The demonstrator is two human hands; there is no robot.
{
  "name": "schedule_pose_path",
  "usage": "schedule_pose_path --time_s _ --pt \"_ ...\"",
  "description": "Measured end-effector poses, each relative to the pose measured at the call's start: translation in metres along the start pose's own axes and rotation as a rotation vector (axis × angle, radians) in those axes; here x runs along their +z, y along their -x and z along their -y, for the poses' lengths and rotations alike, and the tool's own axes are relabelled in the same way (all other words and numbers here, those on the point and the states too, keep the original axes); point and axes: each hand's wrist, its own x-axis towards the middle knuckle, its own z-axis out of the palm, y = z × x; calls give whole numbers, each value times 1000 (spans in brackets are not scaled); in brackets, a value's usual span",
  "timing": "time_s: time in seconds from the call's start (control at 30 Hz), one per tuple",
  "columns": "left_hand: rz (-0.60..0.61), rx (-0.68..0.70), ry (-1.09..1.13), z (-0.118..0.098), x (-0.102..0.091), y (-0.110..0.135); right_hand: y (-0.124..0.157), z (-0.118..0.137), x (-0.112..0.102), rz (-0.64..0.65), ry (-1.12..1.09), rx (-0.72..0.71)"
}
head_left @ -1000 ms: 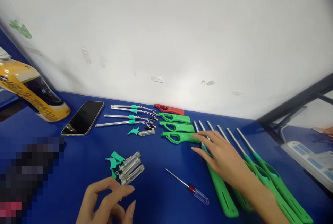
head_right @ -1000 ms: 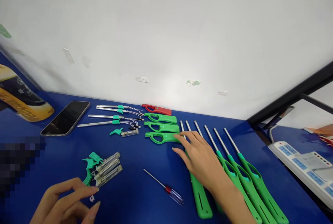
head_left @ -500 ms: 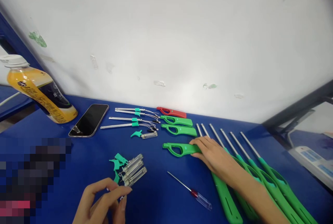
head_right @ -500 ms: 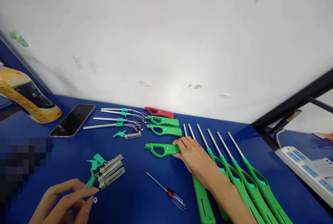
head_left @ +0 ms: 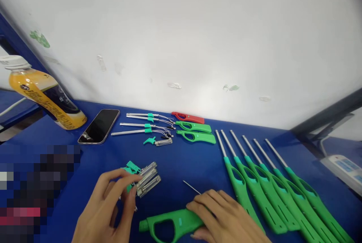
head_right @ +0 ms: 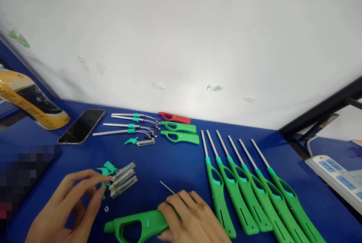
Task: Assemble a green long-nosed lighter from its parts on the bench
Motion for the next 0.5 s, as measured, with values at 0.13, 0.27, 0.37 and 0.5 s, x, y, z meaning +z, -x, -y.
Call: schedule_pose_path --time_s 0.13,0.27,0.37,0.5 --pt "60 77 -176 14 -10 -34 -3 -17 -19 62 22 77" --pt "114 104 -316 20 -11 -72 3 -61 -21 79 168 196" --pt "185 153 -365 24 -3 -96 8 -81 -14 48 208 243" --pt "288 214 -466 31 10 -118 15 -59 -16 40 150 207"
